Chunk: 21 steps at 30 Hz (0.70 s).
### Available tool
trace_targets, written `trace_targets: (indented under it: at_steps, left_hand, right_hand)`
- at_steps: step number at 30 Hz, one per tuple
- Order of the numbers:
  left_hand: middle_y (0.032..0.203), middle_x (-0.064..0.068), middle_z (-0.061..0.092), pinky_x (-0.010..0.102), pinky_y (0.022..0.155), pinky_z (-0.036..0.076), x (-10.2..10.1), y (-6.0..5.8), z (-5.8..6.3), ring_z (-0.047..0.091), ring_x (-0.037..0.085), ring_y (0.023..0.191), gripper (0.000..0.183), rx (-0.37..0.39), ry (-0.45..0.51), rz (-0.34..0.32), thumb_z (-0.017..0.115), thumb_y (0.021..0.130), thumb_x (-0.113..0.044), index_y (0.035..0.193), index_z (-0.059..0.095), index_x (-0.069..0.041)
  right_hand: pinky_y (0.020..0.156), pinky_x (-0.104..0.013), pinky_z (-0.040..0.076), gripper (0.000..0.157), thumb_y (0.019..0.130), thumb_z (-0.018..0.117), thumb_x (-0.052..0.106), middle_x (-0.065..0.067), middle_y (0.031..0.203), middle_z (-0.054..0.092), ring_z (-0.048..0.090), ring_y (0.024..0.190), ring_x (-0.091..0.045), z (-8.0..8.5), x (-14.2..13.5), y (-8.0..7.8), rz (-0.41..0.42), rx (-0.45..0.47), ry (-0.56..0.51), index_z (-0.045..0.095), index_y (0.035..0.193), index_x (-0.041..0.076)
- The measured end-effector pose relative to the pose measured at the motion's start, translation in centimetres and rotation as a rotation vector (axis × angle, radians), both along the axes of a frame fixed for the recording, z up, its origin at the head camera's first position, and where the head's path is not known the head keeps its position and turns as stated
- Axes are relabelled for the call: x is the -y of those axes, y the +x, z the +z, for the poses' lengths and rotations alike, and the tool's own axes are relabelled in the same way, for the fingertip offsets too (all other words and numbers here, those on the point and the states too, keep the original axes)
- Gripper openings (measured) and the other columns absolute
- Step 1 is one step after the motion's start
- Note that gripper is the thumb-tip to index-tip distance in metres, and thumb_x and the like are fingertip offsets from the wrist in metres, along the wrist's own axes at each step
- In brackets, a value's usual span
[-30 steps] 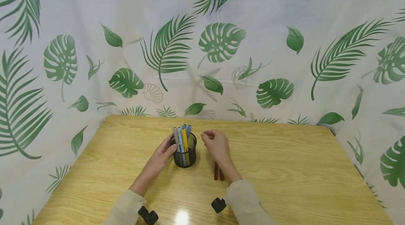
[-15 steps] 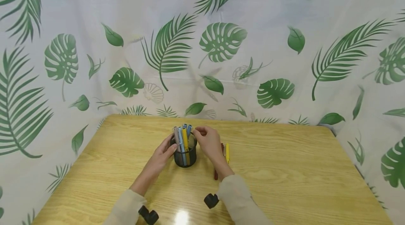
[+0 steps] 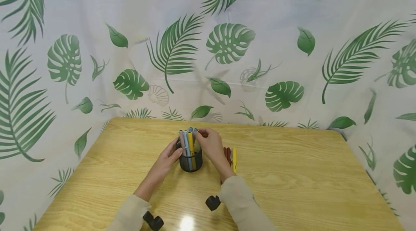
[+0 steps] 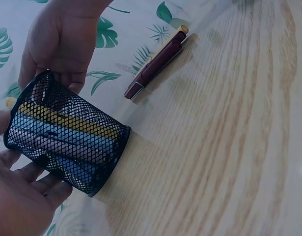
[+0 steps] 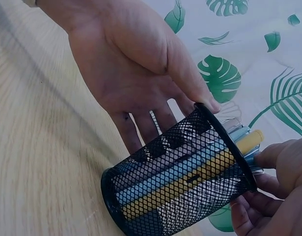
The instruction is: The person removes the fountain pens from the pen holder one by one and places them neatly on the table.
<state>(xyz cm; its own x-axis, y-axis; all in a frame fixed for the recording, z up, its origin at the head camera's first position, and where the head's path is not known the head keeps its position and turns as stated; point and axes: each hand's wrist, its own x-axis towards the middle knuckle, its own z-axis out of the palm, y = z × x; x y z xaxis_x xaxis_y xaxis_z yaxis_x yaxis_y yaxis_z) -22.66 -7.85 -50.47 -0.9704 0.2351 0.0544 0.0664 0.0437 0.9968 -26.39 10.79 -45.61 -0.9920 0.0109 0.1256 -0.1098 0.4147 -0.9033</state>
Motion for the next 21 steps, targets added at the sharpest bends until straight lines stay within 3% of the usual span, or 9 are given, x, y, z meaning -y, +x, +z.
trace_targets:
  at_steps: [10,21]
  left_hand:
    - [0.168,0.020,0.024,0.057,0.123,0.020,0.0,0.1,0.0,0.020,0.037,0.155,0.066,0.003,-0.013,0.001,0.051,0.110,-0.036,0.166,0.022,-0.013]
    - [0.168,0.020,0.023,0.055,0.123,0.021,0.0,0.0,-0.1,0.019,0.036,0.155,0.066,0.005,-0.019,0.010,0.052,0.110,-0.034,0.166,0.023,-0.012]
  right_hand:
    - [0.083,-0.039,0.057,0.028,0.100,0.071,0.023,-0.012,0.106,0.074,0.067,0.098,-0.025,-0.5,0.3,-0.1,0.024,-0.009,-0.008,0.076,0.113,-0.001]
    - [0.096,-0.048,0.053,0.036,0.100,0.071,0.030,-0.012,0.118,0.073,0.066,0.112,-0.028,-0.4,-0.7,0.5,-0.011,0.002,-0.084,0.074,0.123,0.003]
